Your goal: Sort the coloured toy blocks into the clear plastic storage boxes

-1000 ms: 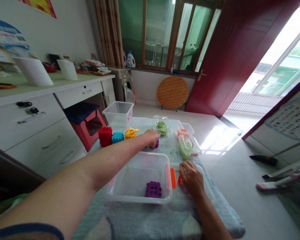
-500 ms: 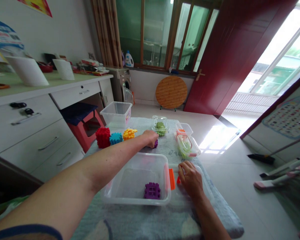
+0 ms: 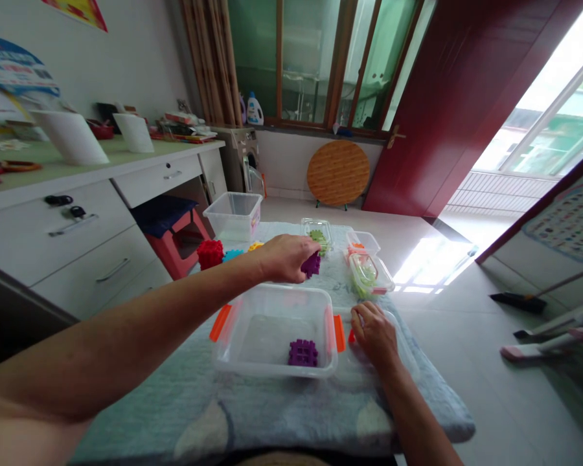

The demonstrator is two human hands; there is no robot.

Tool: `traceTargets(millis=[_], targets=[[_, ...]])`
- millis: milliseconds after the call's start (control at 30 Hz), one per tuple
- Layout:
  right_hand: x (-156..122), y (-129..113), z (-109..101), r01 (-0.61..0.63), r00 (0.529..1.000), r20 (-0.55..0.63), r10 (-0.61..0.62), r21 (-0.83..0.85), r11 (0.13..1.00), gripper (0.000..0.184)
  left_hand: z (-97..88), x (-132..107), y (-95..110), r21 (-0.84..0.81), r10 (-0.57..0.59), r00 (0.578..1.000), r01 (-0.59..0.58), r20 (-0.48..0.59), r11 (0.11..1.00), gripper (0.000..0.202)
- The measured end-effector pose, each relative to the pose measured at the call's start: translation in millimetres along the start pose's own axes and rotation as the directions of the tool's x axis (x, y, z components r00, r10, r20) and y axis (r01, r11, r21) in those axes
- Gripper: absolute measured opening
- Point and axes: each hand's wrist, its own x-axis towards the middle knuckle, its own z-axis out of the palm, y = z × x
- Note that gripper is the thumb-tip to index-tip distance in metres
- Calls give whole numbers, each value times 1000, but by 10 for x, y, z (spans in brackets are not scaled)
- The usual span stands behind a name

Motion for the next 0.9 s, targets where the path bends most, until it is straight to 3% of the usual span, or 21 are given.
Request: traceTargets(millis=[167,267,500,733,900], targets=[[-2,17,9,2,1000,12,-2,1,1000,27,191,-469,254,-13,47,991,-46,122,999,40],[-3,20,12,1,1000,18,-1,-4,1000,29,362,-578,368,83,38,995,-46,96,995,38],[-1,37,26,7,1000,8,-7,-4,1000,28,509,-690,465,128,83,995,-89,56,988,39],[-6,20,11,1,1000,11,0,-8,1000,28,706,-713,405,49,32,972,-45,234,998,33],[-11,30,16,9,1000,-4,-9,0,1000,29,842,-652,422,58,-34,971,21,236,998,34]])
